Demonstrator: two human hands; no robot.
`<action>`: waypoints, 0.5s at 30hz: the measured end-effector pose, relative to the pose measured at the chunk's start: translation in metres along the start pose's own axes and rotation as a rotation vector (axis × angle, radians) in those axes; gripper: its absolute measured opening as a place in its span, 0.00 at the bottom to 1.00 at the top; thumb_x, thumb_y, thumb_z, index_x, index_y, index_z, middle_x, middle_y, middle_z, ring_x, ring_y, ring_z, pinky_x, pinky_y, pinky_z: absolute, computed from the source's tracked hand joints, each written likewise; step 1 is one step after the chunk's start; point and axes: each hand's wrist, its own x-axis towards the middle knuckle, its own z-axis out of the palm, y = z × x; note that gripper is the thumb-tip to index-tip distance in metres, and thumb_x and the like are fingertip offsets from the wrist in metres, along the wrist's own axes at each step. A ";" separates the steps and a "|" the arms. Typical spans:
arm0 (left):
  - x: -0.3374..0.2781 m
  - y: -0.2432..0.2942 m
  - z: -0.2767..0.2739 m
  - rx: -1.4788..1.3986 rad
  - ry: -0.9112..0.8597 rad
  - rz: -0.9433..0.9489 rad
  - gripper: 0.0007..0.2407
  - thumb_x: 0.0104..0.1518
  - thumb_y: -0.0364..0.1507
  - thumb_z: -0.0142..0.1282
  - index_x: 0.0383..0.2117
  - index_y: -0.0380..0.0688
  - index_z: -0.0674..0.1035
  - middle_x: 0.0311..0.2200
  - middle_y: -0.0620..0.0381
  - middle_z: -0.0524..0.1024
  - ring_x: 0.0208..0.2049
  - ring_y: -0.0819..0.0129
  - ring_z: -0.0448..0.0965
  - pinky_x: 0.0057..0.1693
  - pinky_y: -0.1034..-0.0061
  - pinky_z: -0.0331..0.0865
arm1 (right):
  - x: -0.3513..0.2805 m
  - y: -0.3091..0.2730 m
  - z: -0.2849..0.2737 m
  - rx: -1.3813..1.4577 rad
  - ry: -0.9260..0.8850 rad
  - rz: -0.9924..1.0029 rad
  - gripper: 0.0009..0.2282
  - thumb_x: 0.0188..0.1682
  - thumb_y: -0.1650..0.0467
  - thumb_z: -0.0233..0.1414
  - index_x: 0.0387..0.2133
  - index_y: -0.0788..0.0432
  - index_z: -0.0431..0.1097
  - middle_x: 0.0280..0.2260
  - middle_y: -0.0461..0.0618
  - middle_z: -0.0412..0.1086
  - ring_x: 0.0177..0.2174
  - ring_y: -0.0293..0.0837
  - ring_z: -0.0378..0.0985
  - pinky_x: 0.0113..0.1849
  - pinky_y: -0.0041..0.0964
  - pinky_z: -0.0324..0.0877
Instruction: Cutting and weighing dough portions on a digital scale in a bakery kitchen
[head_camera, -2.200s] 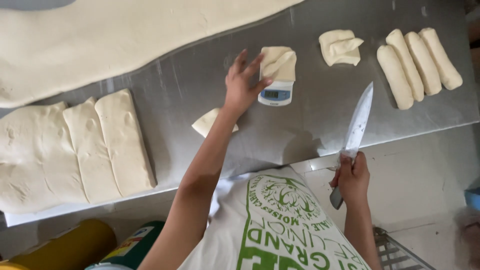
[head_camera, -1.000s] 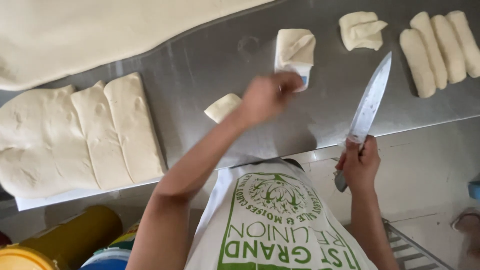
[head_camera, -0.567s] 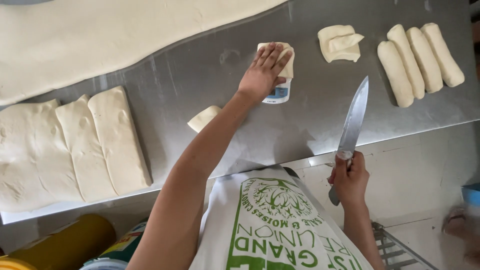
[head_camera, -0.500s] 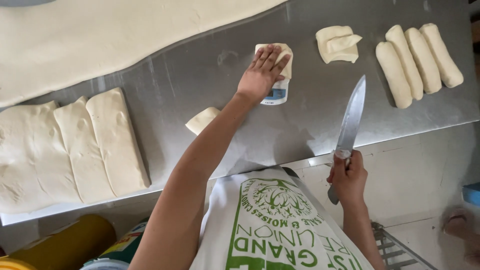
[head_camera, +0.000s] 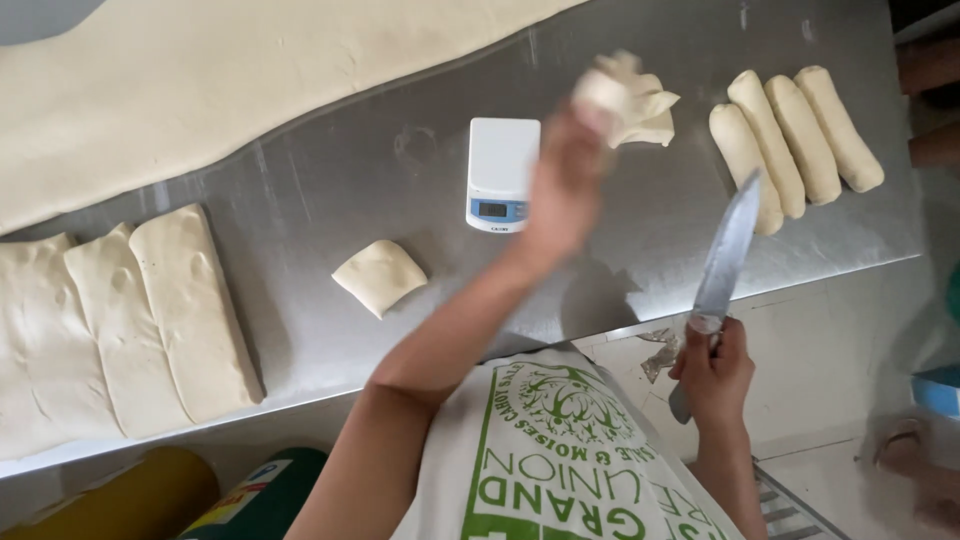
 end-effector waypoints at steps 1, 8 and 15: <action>-0.022 -0.006 0.022 0.030 -0.187 0.350 0.09 0.68 0.17 0.50 0.42 0.51 0.72 0.64 0.52 0.66 0.72 0.55 0.64 0.84 0.57 0.45 | -0.001 -0.003 -0.004 0.000 0.035 0.012 0.08 0.61 0.69 0.49 0.35 0.61 0.61 0.16 0.51 0.68 0.14 0.43 0.69 0.21 0.41 0.65; -0.063 -0.059 0.069 1.285 -1.110 -0.032 0.40 0.69 0.59 0.31 0.74 0.42 0.34 0.74 0.44 0.23 0.74 0.45 0.19 0.74 0.46 0.25 | -0.005 -0.009 -0.013 0.017 0.118 -0.096 0.03 0.63 0.74 0.45 0.42 0.64 0.61 0.15 0.52 0.64 0.14 0.45 0.68 0.21 0.42 0.65; 0.008 -0.080 -0.062 1.472 -0.674 0.018 0.30 0.64 0.52 0.45 0.72 0.61 0.56 0.73 0.44 0.43 0.73 0.42 0.33 0.69 0.26 0.36 | -0.007 -0.025 0.007 -0.033 0.022 -0.143 0.09 0.66 0.68 0.45 0.42 0.64 0.58 0.16 0.52 0.64 0.15 0.45 0.69 0.22 0.43 0.65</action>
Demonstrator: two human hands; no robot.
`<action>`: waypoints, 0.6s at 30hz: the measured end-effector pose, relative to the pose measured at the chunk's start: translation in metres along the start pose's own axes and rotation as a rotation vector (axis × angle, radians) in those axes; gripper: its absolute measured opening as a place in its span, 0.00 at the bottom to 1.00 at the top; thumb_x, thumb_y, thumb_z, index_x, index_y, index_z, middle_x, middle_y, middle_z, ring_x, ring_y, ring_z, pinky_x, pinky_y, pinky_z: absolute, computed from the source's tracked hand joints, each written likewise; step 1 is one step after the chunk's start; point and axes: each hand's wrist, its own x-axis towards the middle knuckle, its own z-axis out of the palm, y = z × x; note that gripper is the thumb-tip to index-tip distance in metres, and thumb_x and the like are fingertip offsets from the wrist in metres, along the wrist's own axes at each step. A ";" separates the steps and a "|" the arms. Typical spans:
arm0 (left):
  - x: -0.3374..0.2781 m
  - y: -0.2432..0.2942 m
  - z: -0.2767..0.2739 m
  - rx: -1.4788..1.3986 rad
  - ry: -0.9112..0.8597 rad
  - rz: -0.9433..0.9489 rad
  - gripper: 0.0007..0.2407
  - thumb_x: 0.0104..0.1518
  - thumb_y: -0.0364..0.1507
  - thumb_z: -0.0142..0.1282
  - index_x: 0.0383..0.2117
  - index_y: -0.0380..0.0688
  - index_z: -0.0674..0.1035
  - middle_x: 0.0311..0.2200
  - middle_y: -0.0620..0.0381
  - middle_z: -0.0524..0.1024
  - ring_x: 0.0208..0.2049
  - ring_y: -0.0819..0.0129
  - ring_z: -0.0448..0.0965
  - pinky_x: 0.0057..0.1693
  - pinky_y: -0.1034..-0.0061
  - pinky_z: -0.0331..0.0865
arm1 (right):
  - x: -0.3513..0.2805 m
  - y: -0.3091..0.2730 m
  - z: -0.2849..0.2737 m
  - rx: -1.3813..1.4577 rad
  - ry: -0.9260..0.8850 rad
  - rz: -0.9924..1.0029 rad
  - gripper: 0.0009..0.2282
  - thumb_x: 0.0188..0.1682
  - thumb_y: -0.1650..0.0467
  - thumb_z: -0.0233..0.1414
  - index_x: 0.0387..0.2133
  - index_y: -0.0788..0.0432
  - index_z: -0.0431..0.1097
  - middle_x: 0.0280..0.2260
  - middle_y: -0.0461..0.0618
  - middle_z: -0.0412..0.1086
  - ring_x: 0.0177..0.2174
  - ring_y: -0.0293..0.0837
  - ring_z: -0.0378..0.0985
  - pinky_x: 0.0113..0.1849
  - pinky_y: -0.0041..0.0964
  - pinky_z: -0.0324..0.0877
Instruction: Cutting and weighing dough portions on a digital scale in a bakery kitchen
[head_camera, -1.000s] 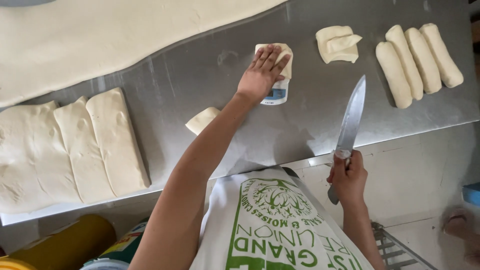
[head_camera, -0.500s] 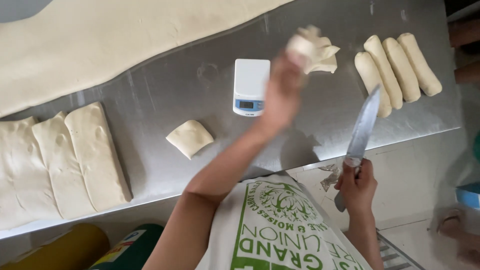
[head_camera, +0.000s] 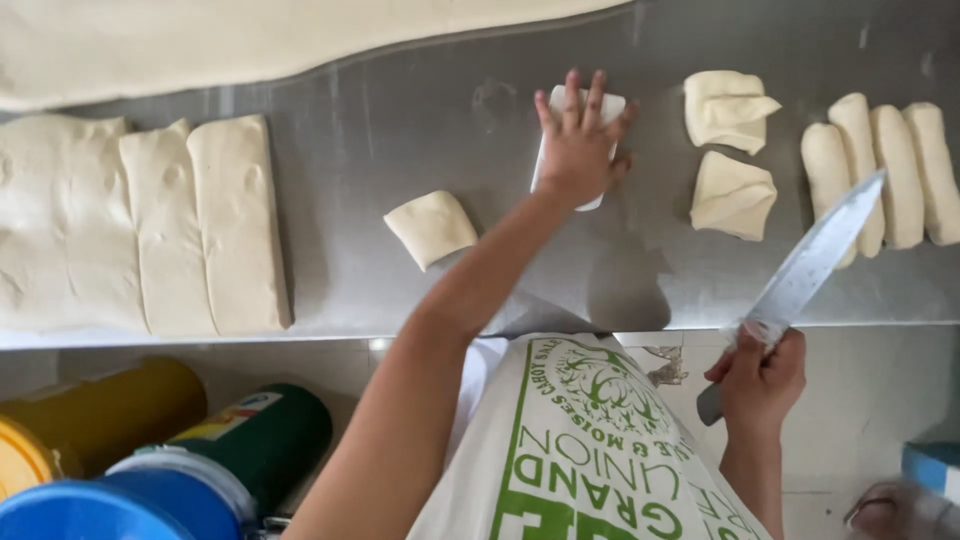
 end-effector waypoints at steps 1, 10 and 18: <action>-0.012 -0.027 -0.003 0.065 -0.018 -0.028 0.28 0.68 0.54 0.35 0.73 0.66 0.52 0.74 0.46 0.43 0.73 0.41 0.35 0.68 0.26 0.37 | 0.002 -0.007 0.007 0.014 -0.048 0.001 0.09 0.67 0.68 0.45 0.45 0.64 0.59 0.18 0.51 0.64 0.16 0.44 0.69 0.24 0.44 0.67; -0.017 -0.125 -0.024 -0.520 -0.104 -0.197 0.35 0.61 0.61 0.28 0.75 0.66 0.47 0.75 0.51 0.29 0.75 0.50 0.22 0.72 0.36 0.22 | -0.005 -0.069 0.075 0.015 -0.269 -0.222 0.06 0.62 0.71 0.48 0.45 0.64 0.61 0.19 0.52 0.67 0.16 0.44 0.70 0.21 0.41 0.65; -0.203 -0.406 -0.048 -0.163 -0.026 -0.451 0.31 0.65 0.47 0.40 0.70 0.40 0.56 0.72 0.37 0.44 0.72 0.41 0.43 0.71 0.45 0.35 | -0.110 -0.149 0.177 -0.020 -0.533 0.105 0.16 0.47 0.66 0.59 0.42 0.58 0.62 0.26 0.53 0.72 0.12 0.46 0.69 0.18 0.41 0.68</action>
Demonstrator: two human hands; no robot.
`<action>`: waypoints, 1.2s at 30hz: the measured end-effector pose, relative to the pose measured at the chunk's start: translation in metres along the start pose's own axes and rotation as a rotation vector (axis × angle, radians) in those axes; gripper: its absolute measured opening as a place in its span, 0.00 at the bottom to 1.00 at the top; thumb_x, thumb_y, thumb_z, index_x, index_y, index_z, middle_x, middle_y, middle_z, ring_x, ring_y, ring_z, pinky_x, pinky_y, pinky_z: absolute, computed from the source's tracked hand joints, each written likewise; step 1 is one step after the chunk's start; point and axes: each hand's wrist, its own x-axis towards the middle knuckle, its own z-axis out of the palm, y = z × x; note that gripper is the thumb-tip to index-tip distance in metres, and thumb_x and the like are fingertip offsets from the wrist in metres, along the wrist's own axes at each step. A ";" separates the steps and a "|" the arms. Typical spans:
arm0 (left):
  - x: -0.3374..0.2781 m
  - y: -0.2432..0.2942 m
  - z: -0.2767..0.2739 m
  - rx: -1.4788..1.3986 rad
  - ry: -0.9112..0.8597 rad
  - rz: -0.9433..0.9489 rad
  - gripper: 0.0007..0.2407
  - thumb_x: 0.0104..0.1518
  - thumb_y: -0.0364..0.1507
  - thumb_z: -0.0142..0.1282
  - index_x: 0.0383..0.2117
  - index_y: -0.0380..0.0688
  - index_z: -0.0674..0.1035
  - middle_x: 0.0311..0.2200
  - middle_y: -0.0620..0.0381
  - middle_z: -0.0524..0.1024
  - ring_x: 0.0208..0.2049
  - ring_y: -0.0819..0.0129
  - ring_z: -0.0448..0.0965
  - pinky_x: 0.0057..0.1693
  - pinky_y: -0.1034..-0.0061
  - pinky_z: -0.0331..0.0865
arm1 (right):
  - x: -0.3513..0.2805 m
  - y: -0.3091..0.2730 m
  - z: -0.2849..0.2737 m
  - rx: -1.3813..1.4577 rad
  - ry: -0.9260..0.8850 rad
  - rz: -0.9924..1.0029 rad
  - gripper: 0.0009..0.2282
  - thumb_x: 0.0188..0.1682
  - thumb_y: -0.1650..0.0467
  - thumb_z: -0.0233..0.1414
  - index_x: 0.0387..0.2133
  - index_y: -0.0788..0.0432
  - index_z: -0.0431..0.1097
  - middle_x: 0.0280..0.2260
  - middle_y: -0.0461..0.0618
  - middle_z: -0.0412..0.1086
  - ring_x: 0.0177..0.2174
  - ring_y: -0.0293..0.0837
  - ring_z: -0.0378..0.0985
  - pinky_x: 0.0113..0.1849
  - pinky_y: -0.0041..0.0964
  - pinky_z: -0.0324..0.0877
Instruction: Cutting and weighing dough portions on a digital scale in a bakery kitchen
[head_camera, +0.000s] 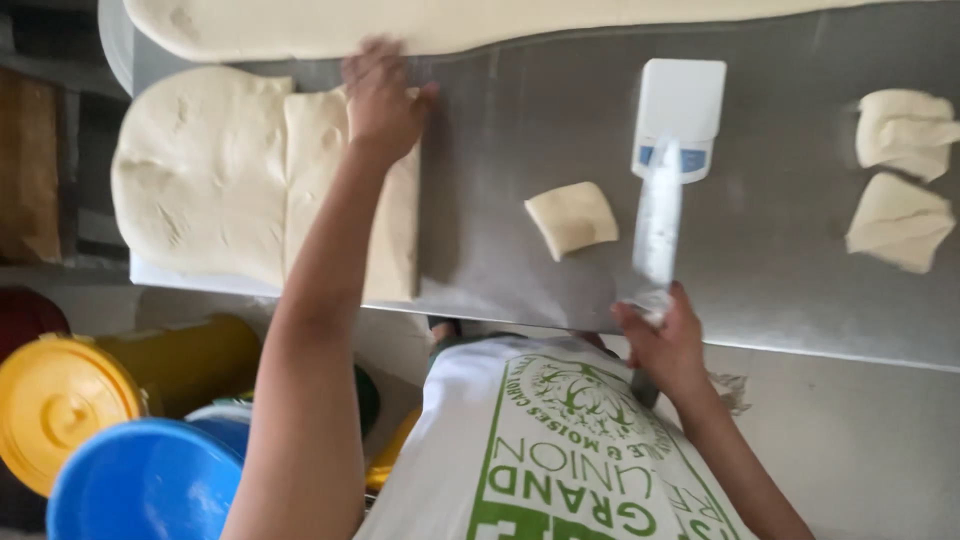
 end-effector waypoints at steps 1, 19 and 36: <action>-0.014 -0.035 -0.012 0.117 -0.113 -0.133 0.40 0.64 0.57 0.24 0.72 0.34 0.47 0.74 0.35 0.39 0.74 0.43 0.31 0.72 0.47 0.25 | -0.006 -0.012 0.024 -0.010 -0.061 0.003 0.17 0.46 0.64 0.59 0.44 0.57 0.63 0.34 0.52 0.75 0.13 0.45 0.68 0.19 0.42 0.69; -0.032 -0.093 0.069 0.069 0.493 0.365 0.24 0.60 0.54 0.47 0.39 0.42 0.71 0.32 0.48 0.73 0.38 0.46 0.82 0.69 0.46 0.54 | 0.116 -0.122 0.125 0.431 0.559 -0.539 0.28 0.62 0.71 0.60 0.67 0.54 0.46 0.25 0.53 0.79 0.13 0.40 0.78 0.14 0.26 0.75; -0.024 -0.098 0.079 0.065 0.495 0.395 0.21 0.62 0.51 0.46 0.38 0.43 0.70 0.32 0.50 0.72 0.38 0.48 0.80 0.64 0.52 0.61 | -0.034 -0.061 0.344 0.461 0.005 -0.109 0.29 0.47 0.66 0.62 0.53 0.66 0.51 0.18 0.62 0.72 0.08 0.49 0.73 0.08 0.34 0.66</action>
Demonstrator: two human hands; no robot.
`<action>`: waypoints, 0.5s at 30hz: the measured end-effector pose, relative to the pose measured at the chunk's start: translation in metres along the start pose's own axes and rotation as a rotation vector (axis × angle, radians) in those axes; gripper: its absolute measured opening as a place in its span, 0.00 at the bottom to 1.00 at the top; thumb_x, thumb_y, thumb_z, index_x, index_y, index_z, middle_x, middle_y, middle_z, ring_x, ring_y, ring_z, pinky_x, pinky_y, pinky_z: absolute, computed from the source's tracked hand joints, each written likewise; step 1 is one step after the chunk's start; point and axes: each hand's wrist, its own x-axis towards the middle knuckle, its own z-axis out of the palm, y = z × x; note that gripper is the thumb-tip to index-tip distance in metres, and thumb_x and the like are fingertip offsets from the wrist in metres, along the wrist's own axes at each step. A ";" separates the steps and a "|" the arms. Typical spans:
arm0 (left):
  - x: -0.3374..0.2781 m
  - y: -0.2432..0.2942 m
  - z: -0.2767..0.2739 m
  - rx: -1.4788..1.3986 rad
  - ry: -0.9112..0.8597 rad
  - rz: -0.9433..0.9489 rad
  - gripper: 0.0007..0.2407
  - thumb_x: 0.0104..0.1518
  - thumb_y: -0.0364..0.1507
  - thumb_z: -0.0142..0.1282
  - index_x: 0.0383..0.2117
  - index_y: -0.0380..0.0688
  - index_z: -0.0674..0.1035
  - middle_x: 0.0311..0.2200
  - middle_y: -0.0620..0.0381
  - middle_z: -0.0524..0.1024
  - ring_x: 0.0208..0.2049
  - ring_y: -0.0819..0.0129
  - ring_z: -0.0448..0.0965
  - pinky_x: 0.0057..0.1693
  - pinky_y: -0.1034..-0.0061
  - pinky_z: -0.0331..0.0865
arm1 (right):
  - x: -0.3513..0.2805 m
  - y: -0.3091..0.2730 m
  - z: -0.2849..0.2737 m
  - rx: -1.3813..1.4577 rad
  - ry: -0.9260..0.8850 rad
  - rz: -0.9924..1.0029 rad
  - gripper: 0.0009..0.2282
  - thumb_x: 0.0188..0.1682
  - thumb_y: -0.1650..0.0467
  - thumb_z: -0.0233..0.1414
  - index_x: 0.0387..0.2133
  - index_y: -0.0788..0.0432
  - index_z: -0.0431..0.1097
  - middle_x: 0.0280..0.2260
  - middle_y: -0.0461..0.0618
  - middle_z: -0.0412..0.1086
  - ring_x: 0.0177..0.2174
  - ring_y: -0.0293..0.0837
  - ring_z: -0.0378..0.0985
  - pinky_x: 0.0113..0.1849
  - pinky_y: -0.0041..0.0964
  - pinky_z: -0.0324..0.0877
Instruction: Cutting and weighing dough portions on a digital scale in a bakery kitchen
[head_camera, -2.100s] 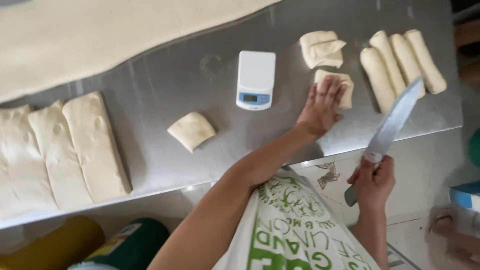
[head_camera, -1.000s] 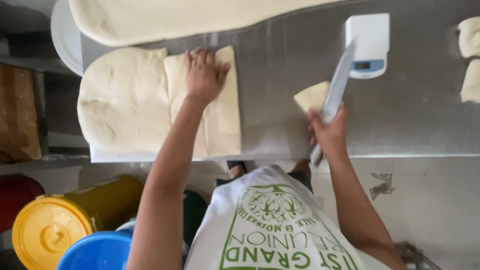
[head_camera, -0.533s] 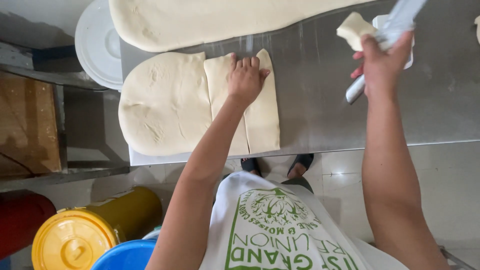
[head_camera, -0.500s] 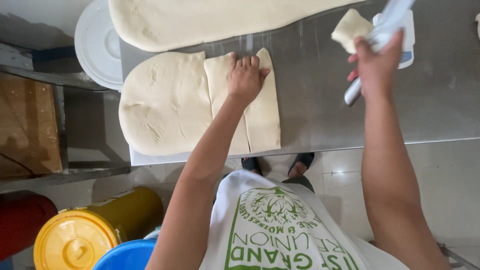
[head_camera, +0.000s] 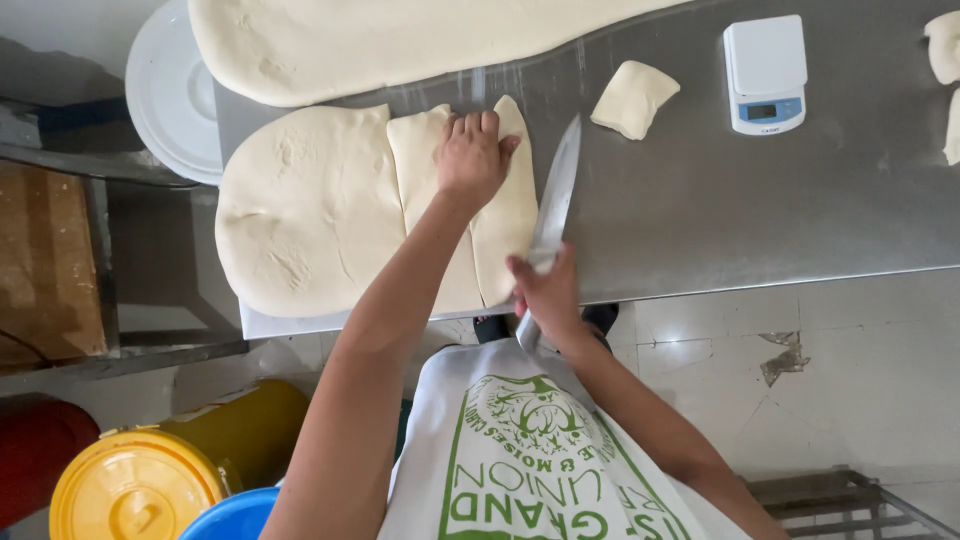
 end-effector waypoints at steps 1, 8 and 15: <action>0.001 -0.003 0.003 -0.028 -0.061 -0.024 0.20 0.61 0.51 0.49 0.37 0.46 0.69 0.33 0.52 0.72 0.39 0.50 0.80 0.61 0.55 0.64 | 0.012 -0.003 0.011 0.134 0.055 -0.058 0.25 0.49 0.71 0.60 0.51 0.66 0.50 0.13 0.59 0.68 0.07 0.49 0.71 0.09 0.33 0.65; 0.023 0.033 -0.111 -0.357 -0.182 -0.003 0.12 0.67 0.38 0.51 0.35 0.46 0.64 0.28 0.50 0.76 0.28 0.47 0.77 0.42 0.55 0.69 | 0.008 -0.090 -0.040 0.069 0.051 -0.029 0.19 0.40 0.72 0.58 0.46 0.56 0.63 0.30 0.48 0.72 0.16 0.37 0.72 0.11 0.31 0.66; 0.013 0.143 -0.278 -0.878 0.131 -0.335 0.15 0.64 0.36 0.58 0.30 0.49 0.62 0.24 0.65 0.57 0.24 0.73 0.55 0.32 0.73 0.55 | 0.005 -0.109 -0.228 0.031 0.112 -0.245 0.15 0.44 0.72 0.64 0.41 0.59 0.68 0.29 0.50 0.73 0.14 0.36 0.71 0.11 0.28 0.68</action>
